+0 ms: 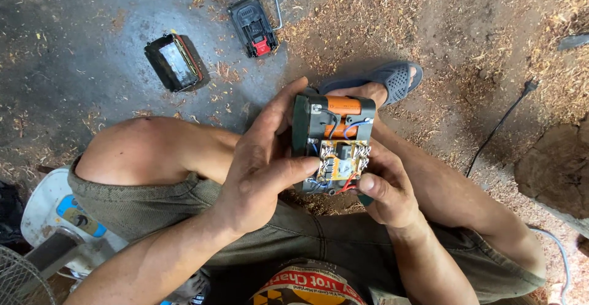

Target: The person sits on the ground repairing a cordless tool battery pack. They pry open the pack's casing, remove and reposition the battery cells and circuit board, handle the wires and a small circuit module, and press the housing parts back together while checking the internal components.

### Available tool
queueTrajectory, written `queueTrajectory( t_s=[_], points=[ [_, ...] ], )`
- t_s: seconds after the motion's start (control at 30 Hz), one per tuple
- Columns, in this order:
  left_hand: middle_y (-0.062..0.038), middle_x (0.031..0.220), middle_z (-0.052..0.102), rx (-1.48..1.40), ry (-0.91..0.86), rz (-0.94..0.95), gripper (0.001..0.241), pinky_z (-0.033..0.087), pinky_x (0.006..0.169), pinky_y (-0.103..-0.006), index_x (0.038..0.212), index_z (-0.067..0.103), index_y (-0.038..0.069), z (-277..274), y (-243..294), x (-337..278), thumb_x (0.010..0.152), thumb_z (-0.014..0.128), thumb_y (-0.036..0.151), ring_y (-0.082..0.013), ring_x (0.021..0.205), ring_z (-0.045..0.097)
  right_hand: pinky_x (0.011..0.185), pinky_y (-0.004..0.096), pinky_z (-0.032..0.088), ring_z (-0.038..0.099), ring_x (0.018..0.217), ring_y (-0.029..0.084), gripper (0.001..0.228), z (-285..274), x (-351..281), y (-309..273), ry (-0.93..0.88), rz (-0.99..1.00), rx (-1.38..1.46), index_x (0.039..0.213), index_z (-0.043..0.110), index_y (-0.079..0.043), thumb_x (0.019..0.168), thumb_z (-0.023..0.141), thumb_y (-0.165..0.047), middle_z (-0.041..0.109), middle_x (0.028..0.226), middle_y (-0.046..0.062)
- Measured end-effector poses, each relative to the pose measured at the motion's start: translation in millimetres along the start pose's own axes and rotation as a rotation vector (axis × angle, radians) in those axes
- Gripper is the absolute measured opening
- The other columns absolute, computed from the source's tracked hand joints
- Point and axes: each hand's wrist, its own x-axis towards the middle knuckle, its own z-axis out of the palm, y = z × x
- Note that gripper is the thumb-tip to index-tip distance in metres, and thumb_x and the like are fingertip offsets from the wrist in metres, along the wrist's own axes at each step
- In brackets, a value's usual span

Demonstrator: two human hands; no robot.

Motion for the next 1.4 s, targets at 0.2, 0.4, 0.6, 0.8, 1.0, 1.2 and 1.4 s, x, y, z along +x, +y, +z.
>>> queueTrajectory(
  t_s=[0.2,0.4,0.6,0.8,1.0,1.2,1.4],
  points=[
    [-0.024,0.159,0.045,-0.009,-0.071,0.051,0.088,0.043,0.132,-0.0496,0.170,0.008,0.002,1.6,3.7,-1.0,0.101,0.062,0.009,-0.0317,0.148,0.051,0.090,0.033,0.052,0.065,0.103,0.020,0.070,-21.4,-9.7,15.3,-0.007,0.011,0.121,0.138,0.054,0.011,0.097,0.079,-0.039,0.069,0.119,0.017],
    [-0.019,0.150,0.049,0.091,0.022,-0.005,0.099,0.048,0.121,-0.0469,0.165,0.012,0.002,1.3,-2.9,4.1,0.091,0.077,0.007,-0.0293,0.140,0.055,0.072,0.027,0.047,0.061,0.089,0.014,0.069,-6.3,-7.0,1.3,0.061,0.036,0.141,0.139,0.058,0.007,0.094,0.081,-0.040,0.069,0.116,0.012],
    [-0.017,0.135,0.057,-0.155,0.208,-0.022,0.083,0.058,0.102,-0.0441,0.156,0.030,0.002,2.2,-10.3,9.2,0.088,0.077,0.004,-0.0266,0.121,0.064,0.085,0.027,0.051,0.064,0.111,0.014,0.062,21.1,1.2,0.5,-0.018,-0.091,0.011,0.131,0.057,-0.006,0.087,0.083,-0.040,0.066,0.131,0.005],
    [-0.013,0.124,0.063,-0.281,0.427,0.008,0.062,0.061,0.091,-0.0410,0.144,0.042,0.002,3.6,-14.4,12.6,0.090,0.073,0.005,-0.0232,0.109,0.067,0.088,0.026,0.051,0.060,0.098,0.009,0.047,43.6,1.7,35.0,0.188,-0.178,-0.322,0.122,0.060,-0.005,0.084,0.088,-0.003,0.064,0.112,0.003],
    [-0.010,0.120,0.062,-0.210,0.502,0.070,0.065,0.058,0.094,-0.0343,0.144,0.037,0.005,-0.6,-26.0,12.8,0.091,0.074,0.003,-0.0169,0.107,0.065,0.092,0.029,0.054,0.063,0.097,0.013,0.025,49.1,1.0,24.9,0.227,-0.227,-0.246,0.111,0.060,-0.004,0.095,0.077,0.006,0.068,0.107,0.008],
    [-0.010,0.121,0.062,-0.212,0.459,0.120,0.069,0.058,0.093,-0.0337,0.146,0.033,0.005,2.6,-25.1,12.9,0.092,0.075,0.001,-0.0167,0.107,0.065,0.068,0.030,0.050,0.060,0.076,0.016,0.018,44.3,-2.4,19.5,0.159,-0.097,0.252,0.112,0.061,0.001,0.099,0.071,-0.006,0.069,0.108,0.017],
    [-0.011,0.124,0.060,-0.133,0.447,0.164,0.072,0.058,0.096,-0.0342,0.148,0.031,0.006,3.3,-30.2,9.8,0.093,0.076,0.000,-0.0167,0.110,0.063,0.070,0.030,0.049,0.060,0.079,0.018,0.031,50.5,-2.8,19.4,0.075,-0.074,0.302,0.123,0.061,0.003,0.100,0.072,-0.014,0.067,0.109,0.017]
  ],
)
